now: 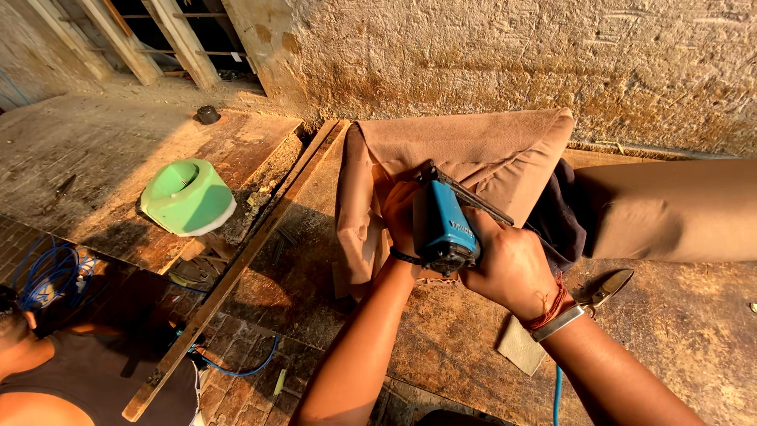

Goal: The person covers a wooden chair frame with brown upholstery fabric, pulling and tucking the fabric over the foam padding. They trim excess fabric with scissors and use a pneumatic staple gun to fasten the fabric to the frame, then press and reposition the covered piece on the workbench.

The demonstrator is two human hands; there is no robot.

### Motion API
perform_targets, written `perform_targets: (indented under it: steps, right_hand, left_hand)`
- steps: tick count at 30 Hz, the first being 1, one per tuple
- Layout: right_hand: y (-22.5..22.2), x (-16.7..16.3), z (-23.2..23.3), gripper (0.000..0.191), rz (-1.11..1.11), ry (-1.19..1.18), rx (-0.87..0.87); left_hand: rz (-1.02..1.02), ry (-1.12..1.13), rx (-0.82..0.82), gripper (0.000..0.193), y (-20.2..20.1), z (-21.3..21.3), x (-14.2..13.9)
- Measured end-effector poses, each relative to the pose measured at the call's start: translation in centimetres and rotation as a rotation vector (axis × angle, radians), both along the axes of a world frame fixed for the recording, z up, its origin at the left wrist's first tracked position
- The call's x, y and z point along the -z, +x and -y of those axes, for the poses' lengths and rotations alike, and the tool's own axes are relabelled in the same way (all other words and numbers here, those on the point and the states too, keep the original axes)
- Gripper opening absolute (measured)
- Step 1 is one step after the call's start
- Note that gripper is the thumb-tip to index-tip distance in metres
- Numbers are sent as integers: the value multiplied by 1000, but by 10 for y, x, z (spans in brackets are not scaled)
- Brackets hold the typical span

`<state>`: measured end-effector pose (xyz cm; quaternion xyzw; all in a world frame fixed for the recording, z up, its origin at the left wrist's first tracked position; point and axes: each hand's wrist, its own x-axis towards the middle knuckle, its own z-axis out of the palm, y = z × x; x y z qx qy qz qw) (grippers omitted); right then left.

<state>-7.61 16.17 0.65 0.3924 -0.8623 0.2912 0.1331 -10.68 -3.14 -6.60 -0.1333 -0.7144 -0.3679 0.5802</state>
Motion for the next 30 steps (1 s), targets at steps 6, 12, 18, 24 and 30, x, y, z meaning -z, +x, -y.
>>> perform_targets:
  steps: [6,12,18,24,30]
  right_hand:
    - [10,-18,9,76,-50,93,23]
    - [12,-18,17,65,-20,173,50]
    - [11,-4,9,74,-35,77,24]
    - [11,13,-6,86,-35,-43,70]
    - [5,24,-10,77,49,-89,136]
  left_hand:
    - [-7,-18,16,19,1,2,7]
    - [7,-37,17,17,4,1,6]
    - [11,-4,-5,15,5,1,3]
    - [58,42,-88,13,5,-2,0]
    - [48,41,-142,19,5,-7,-5]
